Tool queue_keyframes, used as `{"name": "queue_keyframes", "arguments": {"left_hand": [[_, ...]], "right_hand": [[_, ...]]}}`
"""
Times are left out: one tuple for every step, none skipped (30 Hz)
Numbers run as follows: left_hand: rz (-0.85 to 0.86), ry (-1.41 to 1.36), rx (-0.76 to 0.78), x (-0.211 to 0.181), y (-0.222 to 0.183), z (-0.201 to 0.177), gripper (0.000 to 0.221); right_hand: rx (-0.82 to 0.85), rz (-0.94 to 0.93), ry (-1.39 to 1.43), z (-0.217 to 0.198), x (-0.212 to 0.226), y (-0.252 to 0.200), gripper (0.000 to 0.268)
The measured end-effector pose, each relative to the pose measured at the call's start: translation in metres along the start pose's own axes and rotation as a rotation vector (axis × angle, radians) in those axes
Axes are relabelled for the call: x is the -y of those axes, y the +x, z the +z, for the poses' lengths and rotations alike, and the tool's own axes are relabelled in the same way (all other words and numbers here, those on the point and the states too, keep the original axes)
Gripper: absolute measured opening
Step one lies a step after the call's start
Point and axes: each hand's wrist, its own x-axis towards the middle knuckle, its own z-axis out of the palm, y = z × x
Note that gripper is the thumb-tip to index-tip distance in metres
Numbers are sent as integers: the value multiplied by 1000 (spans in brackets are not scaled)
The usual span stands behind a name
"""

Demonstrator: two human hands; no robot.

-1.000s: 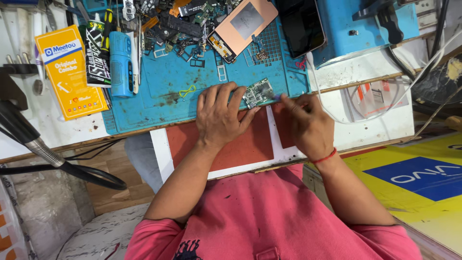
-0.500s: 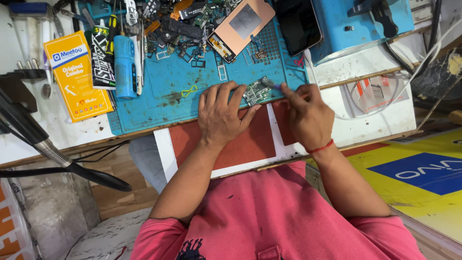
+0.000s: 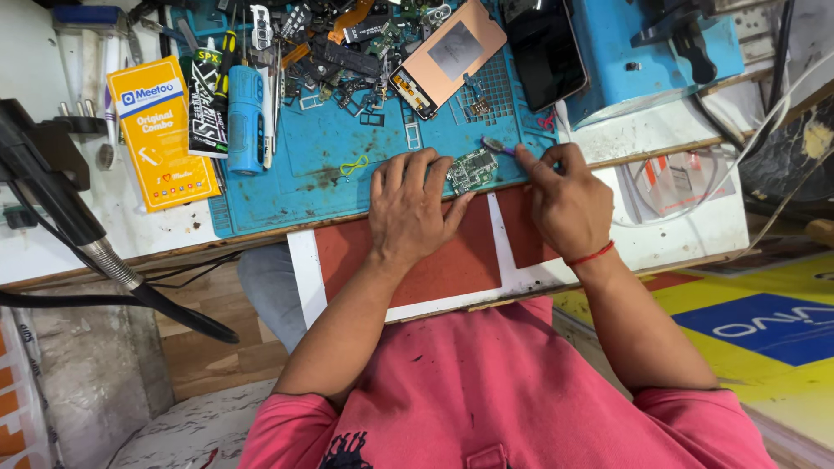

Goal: The person uses a specialized tool to work on a circuit board, touching small components and moving the tool across the surface of the green motherboard on a repair bench.

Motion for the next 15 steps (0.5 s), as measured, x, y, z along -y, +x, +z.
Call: {"name": "queue_keyframes", "arguments": {"left_hand": [[0,0,-6,0,0,0,49],[-1,-5,-16,2,0,-1,49],[-2,-10,-27,3,0,0,50],[2,-25,-33,2,-1,2,52],[6,-17,-47,2,-2,3,52],[11,-12,-61,3,-2,4,53],[16,-7,-75,2,-3,4,54],[14,-18,-79,2,-2,4,54],[12,-30,-82,1,-1,4,54],[12,-42,-75,0,-1,3,54],[14,-18,-79,2,0,3,53],[17,-5,-80,2,-1,3,51],[20,8,-80,1,-2,4,50],[24,5,-77,0,-2,4,47],[28,2,-74,-2,-3,3,44]], "right_hand": [[30,25,-30,-1,-1,3,42],[10,-48,0,0,4,3,44],[-10,-120,30,2,12,-1,45],[-27,-183,53,2,15,-5,47],[-22,-112,44,2,12,-2,45],[-15,-40,32,1,5,2,44],[-9,32,20,-1,2,5,43],[-21,3,51,-1,4,4,41],[-33,-25,82,-1,9,1,39],[-42,-46,116,0,14,-3,37],[-30,-60,107,2,17,-3,37],[-12,-66,91,2,18,-6,37],[6,-73,76,2,18,-9,37],[-2,-8,64,0,13,-7,38],[-11,56,51,-3,8,-5,38]]}}
